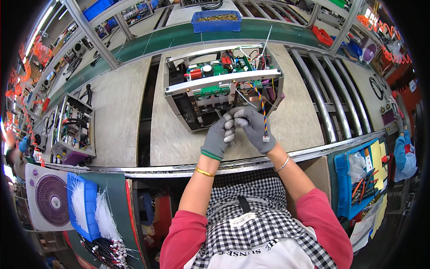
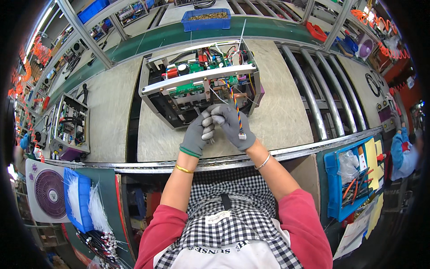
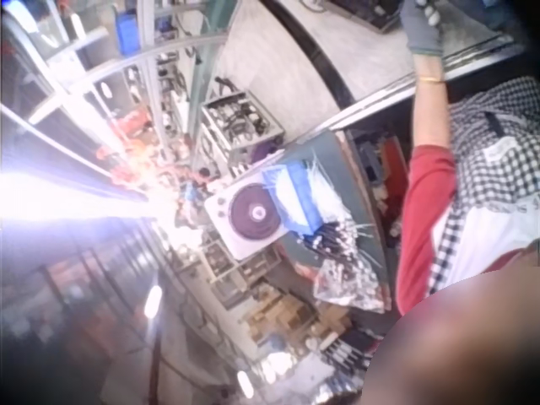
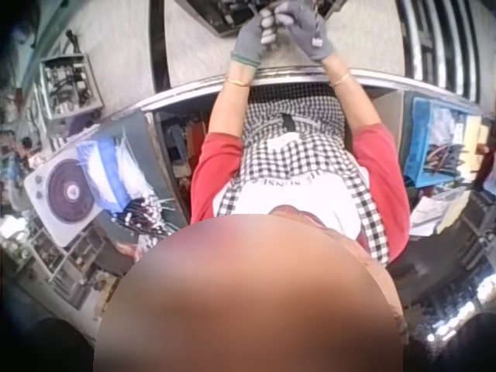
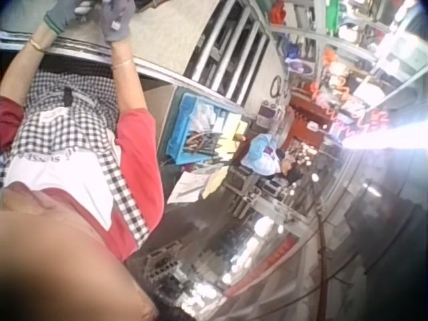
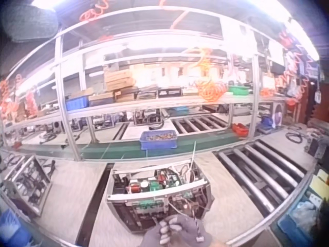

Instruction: Assemble and wire internal components of an electronic inverter unit on a production line.

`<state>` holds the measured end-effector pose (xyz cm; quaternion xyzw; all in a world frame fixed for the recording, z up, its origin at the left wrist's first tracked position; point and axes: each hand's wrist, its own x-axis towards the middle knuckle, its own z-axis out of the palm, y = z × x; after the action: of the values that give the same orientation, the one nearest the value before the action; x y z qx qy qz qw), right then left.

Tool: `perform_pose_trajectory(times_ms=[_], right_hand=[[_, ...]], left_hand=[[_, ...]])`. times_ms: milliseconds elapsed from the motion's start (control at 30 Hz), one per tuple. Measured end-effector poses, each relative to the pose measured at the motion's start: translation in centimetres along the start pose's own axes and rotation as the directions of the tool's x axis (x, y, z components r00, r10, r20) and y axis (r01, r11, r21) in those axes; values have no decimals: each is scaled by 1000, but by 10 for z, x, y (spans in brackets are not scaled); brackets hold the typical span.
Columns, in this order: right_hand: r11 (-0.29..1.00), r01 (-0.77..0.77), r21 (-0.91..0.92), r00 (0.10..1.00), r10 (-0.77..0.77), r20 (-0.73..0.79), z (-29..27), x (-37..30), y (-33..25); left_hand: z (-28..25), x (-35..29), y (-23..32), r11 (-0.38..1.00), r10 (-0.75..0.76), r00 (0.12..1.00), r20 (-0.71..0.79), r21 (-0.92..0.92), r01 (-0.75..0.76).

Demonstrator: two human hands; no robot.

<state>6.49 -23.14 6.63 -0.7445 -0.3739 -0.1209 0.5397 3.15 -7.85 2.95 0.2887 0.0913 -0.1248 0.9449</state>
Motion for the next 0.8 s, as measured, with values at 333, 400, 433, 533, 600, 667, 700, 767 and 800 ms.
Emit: perform_pose_trajectory(times_ms=[333, 400, 433, 533, 600, 667, 700, 767, 800], right_hand=[[724, -460, 514, 868, 488, 88, 23, -26, 4], [778, -424, 465, 887, 459, 41, 25, -32, 11], [830, -384, 405, 911, 411, 22, 25, -33, 15], [938, -261, 230, 959, 279, -52, 28, -31, 22], [980, -129, 154, 985, 145, -97, 26, -23, 22], [997, 4, 72, 991, 6, -131, 19, -19, 15], [875, -328, 355, 927, 370, -57, 13, -21, 7], [578, -583, 572, 751, 652, 107, 4, -21, -4], [543, -619, 568, 721, 679, 136, 2, -21, -8]], left_hand=[[-8, 8, -5, 993, 63, 993, -100, 109, -52], [-4, 6, -4, 983, 105, 968, -229, 171, -66], [-2, 6, -3, 984, 97, 985, -144, 162, -73], [4, 2, -3, 922, 215, 952, -220, 368, -124], [6, 3, -3, 654, 421, 861, -285, 753, -70], [6, 6, -3, 536, 508, 848, -150, 826, -175], [5, 8, -3, 393, 598, 797, -88, 899, -196], [3, 10, -4, 379, 599, 799, -53, 898, -225], [2, 11, -5, 377, 594, 793, -137, 918, -124]])
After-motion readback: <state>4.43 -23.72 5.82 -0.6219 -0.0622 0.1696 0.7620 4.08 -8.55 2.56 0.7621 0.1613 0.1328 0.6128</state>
